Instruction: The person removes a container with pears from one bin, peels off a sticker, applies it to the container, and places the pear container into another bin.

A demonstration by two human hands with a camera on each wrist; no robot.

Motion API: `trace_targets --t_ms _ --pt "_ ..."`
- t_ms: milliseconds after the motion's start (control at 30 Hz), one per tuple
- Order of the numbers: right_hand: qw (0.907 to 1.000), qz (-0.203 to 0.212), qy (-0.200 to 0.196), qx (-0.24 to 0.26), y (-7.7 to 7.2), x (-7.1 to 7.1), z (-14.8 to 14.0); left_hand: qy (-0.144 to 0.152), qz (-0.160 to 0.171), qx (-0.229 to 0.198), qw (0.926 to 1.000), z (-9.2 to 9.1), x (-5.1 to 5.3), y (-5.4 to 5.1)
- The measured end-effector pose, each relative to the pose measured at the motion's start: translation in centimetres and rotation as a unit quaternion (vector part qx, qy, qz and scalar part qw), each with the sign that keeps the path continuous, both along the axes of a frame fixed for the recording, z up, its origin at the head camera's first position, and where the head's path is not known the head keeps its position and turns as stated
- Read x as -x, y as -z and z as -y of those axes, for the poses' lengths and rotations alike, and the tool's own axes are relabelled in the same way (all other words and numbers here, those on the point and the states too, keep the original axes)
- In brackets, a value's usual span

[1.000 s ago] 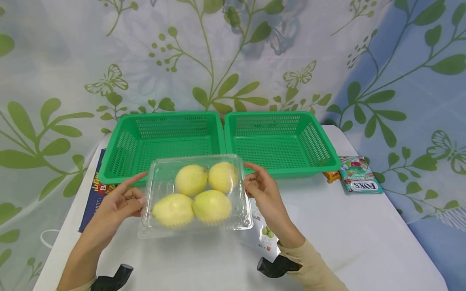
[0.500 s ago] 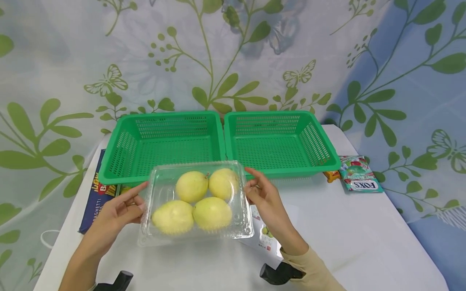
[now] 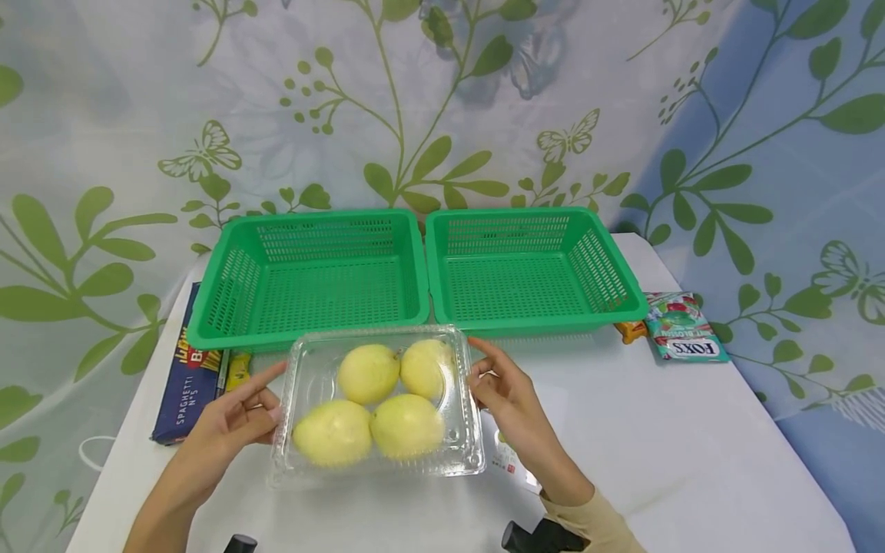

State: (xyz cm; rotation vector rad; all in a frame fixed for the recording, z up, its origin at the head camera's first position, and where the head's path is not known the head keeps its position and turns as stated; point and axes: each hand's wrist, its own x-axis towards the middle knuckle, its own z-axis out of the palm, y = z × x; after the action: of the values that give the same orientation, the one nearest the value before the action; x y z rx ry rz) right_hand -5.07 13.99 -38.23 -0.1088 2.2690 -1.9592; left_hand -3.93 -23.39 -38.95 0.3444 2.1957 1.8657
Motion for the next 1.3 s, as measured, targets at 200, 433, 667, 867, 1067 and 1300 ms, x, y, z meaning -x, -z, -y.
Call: trace_targets --t_ms 200,433,667,867,1067,1300 --pt "0.9999 -0.009 -0.006 -0.004 0.3 -0.3 0.0 0.006 0.000 0.000 1.0000 0.1 -0.3 0.2" --pt "0.9998 -0.014 -0.007 -0.015 0.7 -0.2 0.0 0.008 0.016 0.018 0.9997 0.2 -0.5 0.7" --pt "0.9997 0.008 -0.010 -0.020 1.8 -0.1 -0.1 0.048 0.025 0.028 0.9982 0.8 -0.5 1.9" --pt "0.9991 0.023 -0.011 -0.033 3.2 0.1 0.3 0.056 0.061 0.059 0.9948 0.9 -0.2 2.4" --pt "0.9986 0.029 -0.011 -0.044 4.5 0.4 0.8 0.044 0.105 0.102 0.9883 0.7 0.1 2.7" --pt "0.9977 0.038 -0.021 -0.052 5.2 0.4 1.0 0.043 0.120 0.113 0.9853 0.6 0.0 2.7"
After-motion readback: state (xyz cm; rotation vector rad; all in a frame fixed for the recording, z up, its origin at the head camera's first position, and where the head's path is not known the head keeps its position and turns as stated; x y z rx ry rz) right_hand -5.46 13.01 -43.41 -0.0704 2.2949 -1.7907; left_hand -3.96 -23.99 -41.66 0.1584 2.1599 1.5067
